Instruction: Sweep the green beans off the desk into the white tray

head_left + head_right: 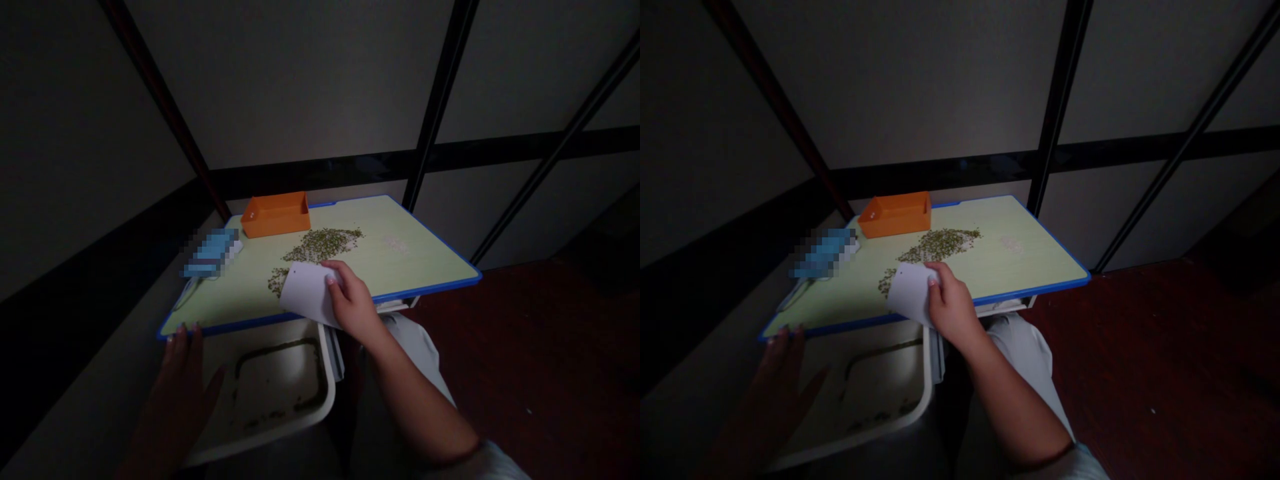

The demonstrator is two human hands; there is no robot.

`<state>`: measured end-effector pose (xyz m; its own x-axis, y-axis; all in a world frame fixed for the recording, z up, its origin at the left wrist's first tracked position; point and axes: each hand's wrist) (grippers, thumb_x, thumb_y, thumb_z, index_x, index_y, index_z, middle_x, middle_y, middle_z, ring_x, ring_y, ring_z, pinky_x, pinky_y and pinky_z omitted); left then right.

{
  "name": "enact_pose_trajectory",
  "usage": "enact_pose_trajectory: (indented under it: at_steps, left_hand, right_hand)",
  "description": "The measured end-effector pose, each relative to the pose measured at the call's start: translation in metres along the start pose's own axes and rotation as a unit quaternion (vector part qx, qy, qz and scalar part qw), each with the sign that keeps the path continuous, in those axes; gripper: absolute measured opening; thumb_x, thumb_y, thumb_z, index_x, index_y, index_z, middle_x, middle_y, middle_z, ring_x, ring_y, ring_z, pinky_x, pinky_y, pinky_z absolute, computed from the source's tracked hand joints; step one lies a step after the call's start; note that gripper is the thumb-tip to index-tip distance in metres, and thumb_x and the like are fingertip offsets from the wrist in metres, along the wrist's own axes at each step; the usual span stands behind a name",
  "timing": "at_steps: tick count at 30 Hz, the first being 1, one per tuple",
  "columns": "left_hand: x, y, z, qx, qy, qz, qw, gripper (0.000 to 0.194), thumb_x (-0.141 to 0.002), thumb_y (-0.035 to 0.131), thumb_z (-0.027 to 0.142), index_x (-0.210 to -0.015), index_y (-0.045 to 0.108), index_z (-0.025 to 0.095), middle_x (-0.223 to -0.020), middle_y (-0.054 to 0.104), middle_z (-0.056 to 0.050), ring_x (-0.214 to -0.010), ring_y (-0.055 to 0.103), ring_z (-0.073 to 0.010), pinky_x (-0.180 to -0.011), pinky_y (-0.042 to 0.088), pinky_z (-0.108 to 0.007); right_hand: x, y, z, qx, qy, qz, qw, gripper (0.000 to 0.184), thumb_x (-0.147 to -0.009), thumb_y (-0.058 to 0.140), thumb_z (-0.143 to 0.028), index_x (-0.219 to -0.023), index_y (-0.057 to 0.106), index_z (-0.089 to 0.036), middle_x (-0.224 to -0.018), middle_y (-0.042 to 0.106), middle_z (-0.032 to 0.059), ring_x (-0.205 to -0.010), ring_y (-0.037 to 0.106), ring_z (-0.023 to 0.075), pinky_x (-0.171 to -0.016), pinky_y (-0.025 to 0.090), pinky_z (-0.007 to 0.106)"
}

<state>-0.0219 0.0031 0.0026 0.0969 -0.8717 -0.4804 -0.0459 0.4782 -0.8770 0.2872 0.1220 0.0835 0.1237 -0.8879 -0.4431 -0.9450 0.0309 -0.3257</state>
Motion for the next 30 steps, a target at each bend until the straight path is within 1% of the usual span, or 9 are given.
enact_pose_trajectory:
  at_steps: [2,5,7,9,13,20,26,30]
  left_hand:
    - [0.0,-0.001,0.001,0.002,-0.004,0.0,1.0,0.072,-0.089,0.034,0.044,-0.151,0.021,0.008,-0.163,0.02,-0.023,-0.153,0.017,-0.0385,-0.121,0.032,-0.058]
    - [0.001,-0.002,0.001,0.007,-0.009,0.0,1.0,0.073,-0.089,0.035,0.046,-0.15,0.023,0.007,-0.163,0.02,-0.024,-0.153,0.017,-0.0382,-0.121,0.03,-0.058]
    - [0.001,-0.003,0.002,0.009,-0.011,-0.005,1.0,0.075,-0.088,0.037,0.047,-0.15,0.023,0.009,-0.164,0.018,-0.023,-0.153,0.018,-0.0377,-0.121,0.03,-0.059]
    - [0.002,-0.002,0.002,0.014,-0.016,-0.007,1.0,0.076,-0.087,0.038,0.048,-0.151,0.022,0.011,-0.164,0.017,-0.021,-0.153,0.019,-0.0369,-0.121,0.03,-0.059]
    - [0.003,-0.001,0.002,0.028,-0.028,-0.002,0.999,0.076,-0.086,0.04,0.049,-0.151,0.025,0.012,-0.164,0.019,-0.02,-0.152,0.02,-0.0365,-0.121,0.03,-0.059]
    - [0.002,-0.004,0.005,0.028,-0.048,-0.024,0.998,0.076,-0.085,0.04,0.049,-0.15,0.026,0.011,-0.162,0.024,-0.021,-0.151,0.023,-0.0355,-0.12,0.031,-0.057]
    - [0.002,-0.006,0.009,0.022,-0.051,-0.028,0.998,0.077,-0.087,0.035,0.052,-0.15,0.026,0.009,-0.161,0.025,-0.024,-0.152,0.022,-0.0361,-0.12,0.032,-0.056]
    - [0.002,-0.006,0.009,0.008,-0.043,-0.027,0.999,0.077,-0.087,0.034,0.053,-0.15,0.025,0.01,-0.16,0.027,-0.023,-0.152,0.022,-0.0362,-0.119,0.033,-0.054]
  right_hand:
    - [0.001,0.001,-0.003,-0.023,-0.017,-0.006,1.0,0.033,-0.094,0.042,-0.025,-0.122,0.06,-0.02,-0.117,0.07,0.0083,-0.107,0.065,0.0219,-0.09,0.05,0.031]
    - [-0.002,-0.001,0.0,-0.04,-0.032,0.017,0.999,0.033,-0.096,0.041,-0.026,-0.123,0.058,-0.02,-0.121,0.069,0.0087,-0.112,0.064,0.021,-0.093,0.049,0.031]
    - [-0.005,-0.003,0.004,-0.032,-0.031,0.039,0.998,0.033,-0.096,0.04,-0.027,-0.124,0.057,-0.02,-0.123,0.068,0.0092,-0.118,0.061,0.0217,-0.095,0.049,0.032]
    - [-0.008,-0.005,0.008,-0.02,-0.03,0.05,0.998,0.033,-0.097,0.041,-0.028,-0.124,0.057,-0.02,-0.123,0.068,0.0096,-0.119,0.06,0.0226,-0.096,0.048,0.034]
    - [-0.009,-0.001,0.01,-0.009,-0.036,0.039,0.999,0.033,-0.096,0.041,-0.028,-0.123,0.058,-0.02,-0.121,0.068,0.0094,-0.118,0.06,0.0232,-0.096,0.048,0.036]
    - [-0.009,0.006,0.009,0.0,-0.039,0.031,0.999,0.032,-0.096,0.04,-0.029,-0.121,0.059,-0.018,-0.12,0.068,0.0105,-0.107,0.065,0.0229,-0.092,0.049,0.034]
    - [-0.007,0.008,0.008,-0.007,-0.046,0.016,0.999,0.031,-0.097,0.041,-0.028,-0.121,0.059,-0.019,-0.125,0.067,0.0103,-0.118,0.062,0.0227,-0.095,0.048,0.034]
    - [-0.007,0.009,0.009,-0.018,-0.054,0.012,0.998,0.031,-0.097,0.041,-0.028,-0.122,0.058,-0.019,-0.125,0.068,0.0099,-0.115,0.063,0.0219,-0.095,0.048,0.034]
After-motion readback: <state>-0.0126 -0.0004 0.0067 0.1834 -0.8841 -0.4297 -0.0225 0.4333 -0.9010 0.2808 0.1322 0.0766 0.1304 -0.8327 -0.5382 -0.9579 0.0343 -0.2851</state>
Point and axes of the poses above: each hand's wrist, its own x-axis away from the middle knuckle, its own y-axis out of the palm, z = x × y
